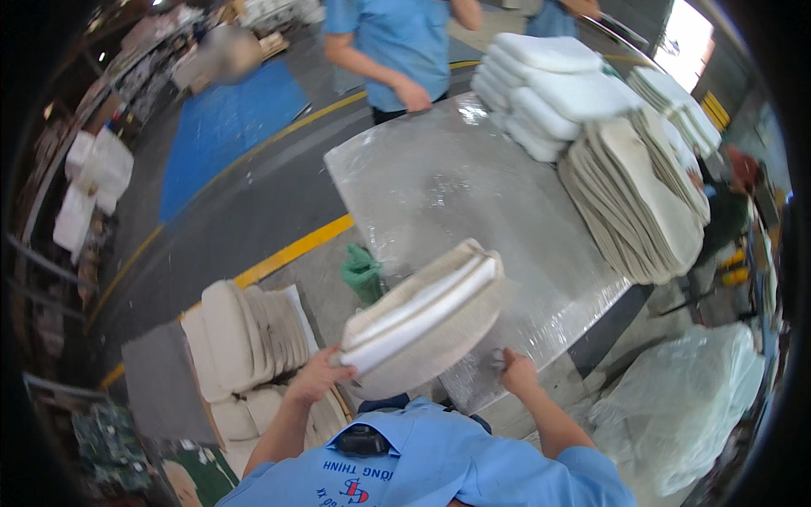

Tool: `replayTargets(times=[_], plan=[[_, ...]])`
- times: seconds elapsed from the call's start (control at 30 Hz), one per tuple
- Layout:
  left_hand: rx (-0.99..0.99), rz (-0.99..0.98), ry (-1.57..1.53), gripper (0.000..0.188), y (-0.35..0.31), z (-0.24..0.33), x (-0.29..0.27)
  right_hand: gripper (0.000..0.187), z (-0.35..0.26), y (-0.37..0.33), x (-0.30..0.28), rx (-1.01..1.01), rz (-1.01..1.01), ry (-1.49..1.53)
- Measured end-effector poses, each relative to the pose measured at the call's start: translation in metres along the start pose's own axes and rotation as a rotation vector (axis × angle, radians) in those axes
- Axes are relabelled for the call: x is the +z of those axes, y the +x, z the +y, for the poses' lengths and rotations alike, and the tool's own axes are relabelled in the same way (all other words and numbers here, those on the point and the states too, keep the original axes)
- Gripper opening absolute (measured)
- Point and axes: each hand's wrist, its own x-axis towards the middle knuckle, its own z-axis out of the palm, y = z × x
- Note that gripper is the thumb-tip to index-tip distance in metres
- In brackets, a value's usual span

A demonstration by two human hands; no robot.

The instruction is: The person inserts white foam inserts into beige fabric covers and stacks the finished cushions on a table. They handle each cushion one at a time, aligning the foam and cover, then placing the completed unit on a growing pile.

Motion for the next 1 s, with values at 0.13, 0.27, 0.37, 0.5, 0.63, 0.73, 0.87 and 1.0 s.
replayTargets(times=[0.13, 0.27, 0.37, 0.5, 0.63, 0.73, 0.87, 1.0], plan=[[0.014, -0.131, -0.015, 0.071, 0.029, -0.039, -0.010, 0.020, 0.029, 0.022, -0.031, 0.305, 0.297, 0.236], [0.079, -0.317, 0.095, 0.077, 0.073, -0.023, -0.040, 0.019, -0.090, 0.116, -0.121, 0.144, 0.372, 0.558], [0.144, -0.415, 0.050, 0.078, 0.095, -0.035, -0.049, 0.014, -0.236, 0.191, -0.117, -0.305, 0.069, 0.452], [0.247, -0.448, 0.152, 0.087, 0.107, -0.053, -0.046, 0.026, -0.370, 0.281, -0.030, -0.505, -0.353, 0.043], [0.195, -0.568, 0.260, 0.091, 0.110, -0.048, -0.049, 0.032, -0.387, 0.359, 0.101, -0.535, -0.627, -0.483], [0.268, -0.582, 0.179, 0.087, 0.106, -0.051, -0.052, 0.037, -0.352, 0.379, 0.171, -0.526, -0.853, -1.009], [0.303, -0.518, 0.108, 0.083, 0.101, -0.049, -0.068, 0.040, -0.300, 0.364, 0.202, -0.444, -0.910, -1.135], [0.303, -0.503, 0.263, 0.084, 0.106, -0.050, -0.067, 0.036, -0.297, 0.344, 0.199, -0.299, -0.784, -0.789]])
